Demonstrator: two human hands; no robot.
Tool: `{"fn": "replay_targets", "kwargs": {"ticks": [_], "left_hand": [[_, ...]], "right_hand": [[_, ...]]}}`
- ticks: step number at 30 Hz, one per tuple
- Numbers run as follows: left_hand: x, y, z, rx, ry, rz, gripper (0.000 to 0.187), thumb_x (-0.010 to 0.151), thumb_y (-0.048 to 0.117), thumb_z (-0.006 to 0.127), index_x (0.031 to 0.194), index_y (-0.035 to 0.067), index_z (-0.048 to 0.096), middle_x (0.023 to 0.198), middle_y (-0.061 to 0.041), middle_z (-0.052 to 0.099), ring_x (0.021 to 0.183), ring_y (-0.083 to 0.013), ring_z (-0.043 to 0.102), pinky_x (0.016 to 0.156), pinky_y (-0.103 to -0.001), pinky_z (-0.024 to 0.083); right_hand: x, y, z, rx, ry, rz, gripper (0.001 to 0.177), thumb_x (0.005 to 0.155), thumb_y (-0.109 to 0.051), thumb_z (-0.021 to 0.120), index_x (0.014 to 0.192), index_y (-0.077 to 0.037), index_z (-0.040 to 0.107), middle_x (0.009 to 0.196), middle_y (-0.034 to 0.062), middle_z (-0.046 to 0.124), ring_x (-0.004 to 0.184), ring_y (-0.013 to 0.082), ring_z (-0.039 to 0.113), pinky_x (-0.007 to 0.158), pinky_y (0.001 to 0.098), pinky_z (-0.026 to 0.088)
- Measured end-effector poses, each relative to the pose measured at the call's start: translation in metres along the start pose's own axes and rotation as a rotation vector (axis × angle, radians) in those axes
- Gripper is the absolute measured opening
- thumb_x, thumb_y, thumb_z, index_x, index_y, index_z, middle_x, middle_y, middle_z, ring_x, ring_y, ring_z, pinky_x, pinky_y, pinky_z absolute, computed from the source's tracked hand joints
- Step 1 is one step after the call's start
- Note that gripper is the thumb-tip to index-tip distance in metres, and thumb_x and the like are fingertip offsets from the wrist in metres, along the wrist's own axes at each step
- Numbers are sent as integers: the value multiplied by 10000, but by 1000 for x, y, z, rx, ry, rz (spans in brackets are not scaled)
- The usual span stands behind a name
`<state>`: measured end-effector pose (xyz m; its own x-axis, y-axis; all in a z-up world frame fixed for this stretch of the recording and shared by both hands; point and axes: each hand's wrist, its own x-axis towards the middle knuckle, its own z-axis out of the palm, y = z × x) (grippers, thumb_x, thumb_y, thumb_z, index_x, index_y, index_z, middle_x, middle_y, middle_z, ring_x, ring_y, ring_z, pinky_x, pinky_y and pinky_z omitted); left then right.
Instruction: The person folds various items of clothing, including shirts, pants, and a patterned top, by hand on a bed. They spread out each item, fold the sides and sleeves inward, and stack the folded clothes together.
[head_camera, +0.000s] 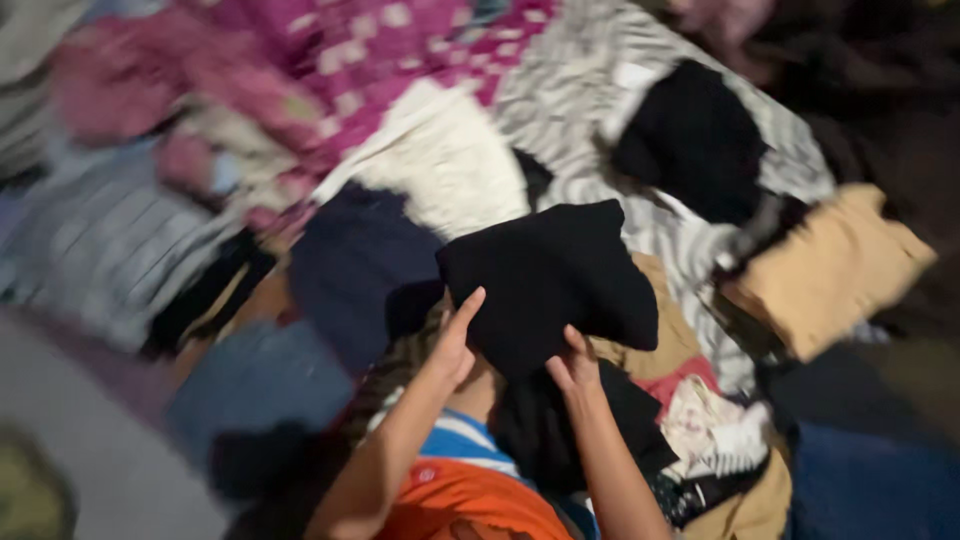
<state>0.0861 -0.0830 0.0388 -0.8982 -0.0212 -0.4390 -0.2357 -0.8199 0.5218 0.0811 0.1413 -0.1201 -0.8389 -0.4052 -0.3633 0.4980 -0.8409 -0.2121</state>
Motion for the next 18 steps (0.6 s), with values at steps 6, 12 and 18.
{"fn": "replay_targets", "kwargs": {"ticks": [6, 12, 18], "left_hand": [[-81, 67, -62, 129, 239, 305, 719, 872, 217, 760, 1502, 122, 426, 1386, -83, 579, 1296, -239, 547, 1086, -398, 457], [-155, 133, -132, 363, 455, 601, 775, 869, 238, 798, 1517, 57, 414, 1437, -107, 561, 1326, -231, 531, 1118, -356, 415], [-209, 174, -199, 388, 577, 710, 817, 838, 236, 825, 1514, 9, 425, 1394, -133, 599, 1289, -261, 568, 1100, -384, 442]], "right_hand": [[-12, 84, 76, -252, -92, 247, 769, 783, -150, 831, 1435, 72, 487, 1495, 178, 526, 1396, 350, 483, 1211, 514, 332], [-16, 161, 118, -508, -200, 533, 782, 793, -177, 827, 1443, 66, 466, 1513, 187, 451, 1427, 362, 394, 1228, 514, 277], [-26, 220, 146, -1000, -32, 691, 853, 847, -338, 809, 1450, 128, 426, 1485, 314, 508, 1409, 420, 482, 1202, 534, 324]]}}
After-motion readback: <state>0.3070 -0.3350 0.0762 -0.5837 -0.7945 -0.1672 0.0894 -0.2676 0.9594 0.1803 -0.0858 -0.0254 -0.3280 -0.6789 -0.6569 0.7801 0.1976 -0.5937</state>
